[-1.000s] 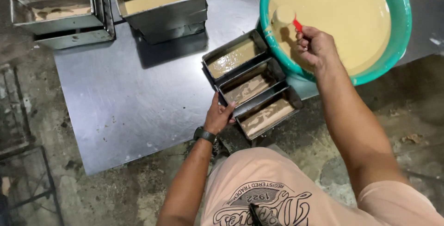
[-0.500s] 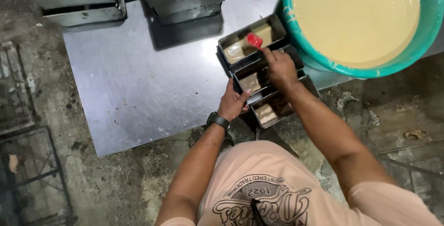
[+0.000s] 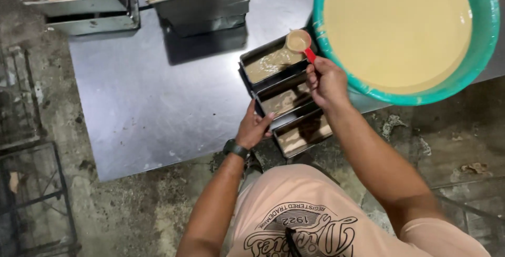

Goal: Filling metal loaf pans with batter from a large bowl using a red measuring cup.

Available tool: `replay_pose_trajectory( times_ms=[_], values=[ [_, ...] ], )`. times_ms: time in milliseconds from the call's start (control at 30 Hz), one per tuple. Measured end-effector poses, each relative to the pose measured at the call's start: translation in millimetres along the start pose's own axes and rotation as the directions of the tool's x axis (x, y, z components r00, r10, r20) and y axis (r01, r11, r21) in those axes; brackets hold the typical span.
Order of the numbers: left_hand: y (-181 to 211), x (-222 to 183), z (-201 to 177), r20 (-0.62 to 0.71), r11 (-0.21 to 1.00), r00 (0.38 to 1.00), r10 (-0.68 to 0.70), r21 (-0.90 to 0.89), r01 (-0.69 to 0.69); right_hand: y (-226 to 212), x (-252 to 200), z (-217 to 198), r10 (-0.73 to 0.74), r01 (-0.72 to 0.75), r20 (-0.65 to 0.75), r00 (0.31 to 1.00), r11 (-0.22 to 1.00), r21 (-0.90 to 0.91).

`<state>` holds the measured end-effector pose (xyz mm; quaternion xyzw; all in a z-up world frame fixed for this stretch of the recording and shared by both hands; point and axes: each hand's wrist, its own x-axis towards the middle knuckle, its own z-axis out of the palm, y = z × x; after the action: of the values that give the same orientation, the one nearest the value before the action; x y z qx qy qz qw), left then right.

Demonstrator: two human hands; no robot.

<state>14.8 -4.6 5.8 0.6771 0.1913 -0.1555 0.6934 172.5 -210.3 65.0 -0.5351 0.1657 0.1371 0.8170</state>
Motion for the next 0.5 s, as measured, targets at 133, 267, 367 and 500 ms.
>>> replay_pose_trajectory(
  times_ms=[133, 267, 367, 500],
  values=[
    [-9, 5, 0, -0.003, 0.999, 0.999, -0.049, -0.019, 0.048, -61, 18, -26, 0.006, -0.018, 0.125, 0.992, 0.996, 0.092],
    [-12, 5, 5, -0.039, 0.996, 0.998, -0.043, -0.079, 0.04, -124, 86, -44, -0.397, 0.427, 0.157, 0.904, 0.848, -0.315],
    [-14, 3, 9, -0.073, 0.995, 0.996, -0.051, -0.084, 0.044, -136, 123, -50, -0.666, 0.7, 0.41, 0.624, 0.242, -0.672],
    [-15, 4, 10, -0.079, 0.994, 0.996, -0.041, -0.103, 0.033, -126, 126, -59, -0.517, 0.737, 0.639, 0.569, -0.025, -0.676]
  ],
)
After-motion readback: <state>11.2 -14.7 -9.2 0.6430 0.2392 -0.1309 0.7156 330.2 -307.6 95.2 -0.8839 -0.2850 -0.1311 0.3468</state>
